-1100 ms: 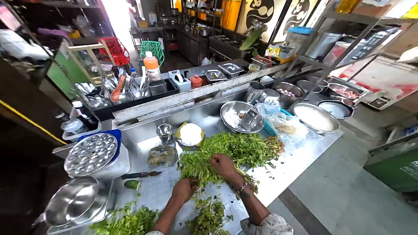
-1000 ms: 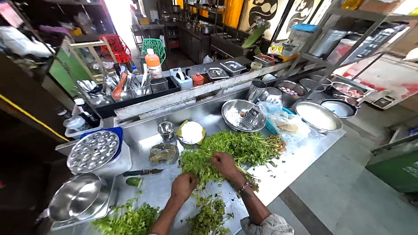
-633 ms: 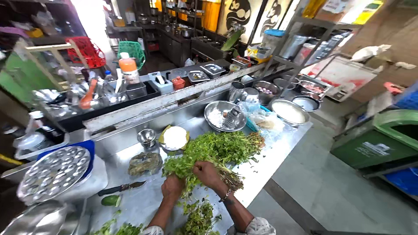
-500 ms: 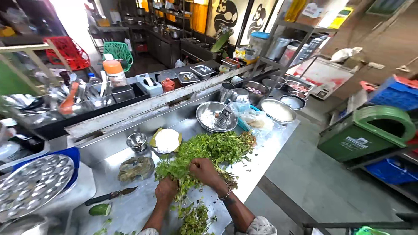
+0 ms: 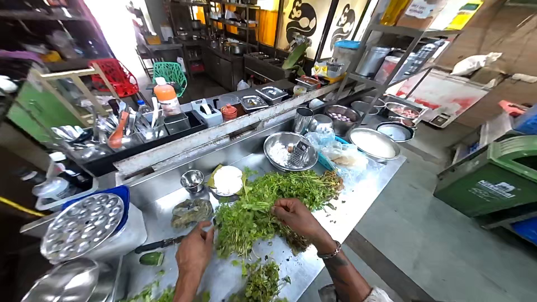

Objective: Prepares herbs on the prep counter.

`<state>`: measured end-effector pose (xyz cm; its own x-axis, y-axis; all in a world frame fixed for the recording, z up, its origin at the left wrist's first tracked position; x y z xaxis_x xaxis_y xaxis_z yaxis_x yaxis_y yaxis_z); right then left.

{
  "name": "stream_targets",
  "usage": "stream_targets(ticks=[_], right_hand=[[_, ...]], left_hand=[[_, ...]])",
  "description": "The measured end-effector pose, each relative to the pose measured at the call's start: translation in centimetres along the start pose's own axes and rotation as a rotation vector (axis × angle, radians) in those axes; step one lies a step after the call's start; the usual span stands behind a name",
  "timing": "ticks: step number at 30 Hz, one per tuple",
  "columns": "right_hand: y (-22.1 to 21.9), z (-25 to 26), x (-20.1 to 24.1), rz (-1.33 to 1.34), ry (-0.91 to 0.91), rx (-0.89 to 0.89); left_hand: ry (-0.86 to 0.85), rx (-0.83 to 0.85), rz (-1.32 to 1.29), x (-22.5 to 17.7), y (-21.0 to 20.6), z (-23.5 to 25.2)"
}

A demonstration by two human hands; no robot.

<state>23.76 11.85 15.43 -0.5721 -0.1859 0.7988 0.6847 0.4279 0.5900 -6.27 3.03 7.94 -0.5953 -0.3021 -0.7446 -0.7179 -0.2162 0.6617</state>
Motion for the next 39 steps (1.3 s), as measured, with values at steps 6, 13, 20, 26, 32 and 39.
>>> stream_targets(ticks=[6, 13, 20, 26, 32, 39], right_hand=[[-4.5, -2.2, -2.2, -0.006, -0.052, 0.133], [-5.9, -3.4, -1.4, 0.050, -0.041, 0.173], [-5.4, -3.9, -1.6, 0.148, -0.058, 0.170], [-5.6, -4.4, -1.6, 0.075, 0.027, 0.154], [-5.8, -5.0, -1.8, 0.040, 0.047, 0.168], [-5.7, -5.3, -1.8, -0.024, 0.057, 0.146]], left_hand=[[-0.621, 0.211, -0.170, -9.1, 0.2, -3.3], [-0.458, 0.796, -0.058, -9.7, -3.7, -2.2], [-0.183, 1.019, -0.441, -9.1, -4.7, -2.8], [-0.166, 0.971, -0.381, -9.2, -5.6, -3.8], [-0.152, 0.874, -0.369, -8.3, -6.1, -4.1], [-0.182, 0.878, -0.209, -8.5, -5.9, -4.7]])
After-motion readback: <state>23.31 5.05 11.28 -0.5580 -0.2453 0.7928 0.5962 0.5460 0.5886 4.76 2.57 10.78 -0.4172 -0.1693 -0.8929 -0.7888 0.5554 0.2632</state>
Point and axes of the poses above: each hand's wrist, its own z-axis towards the middle knuckle, its own y-axis out of the back of the hand, x = y × z, the point moved 6 cm from there along z, towards the middle knuckle, and after that the axes turned 13 degrees about -z, right-handed, at the moved point
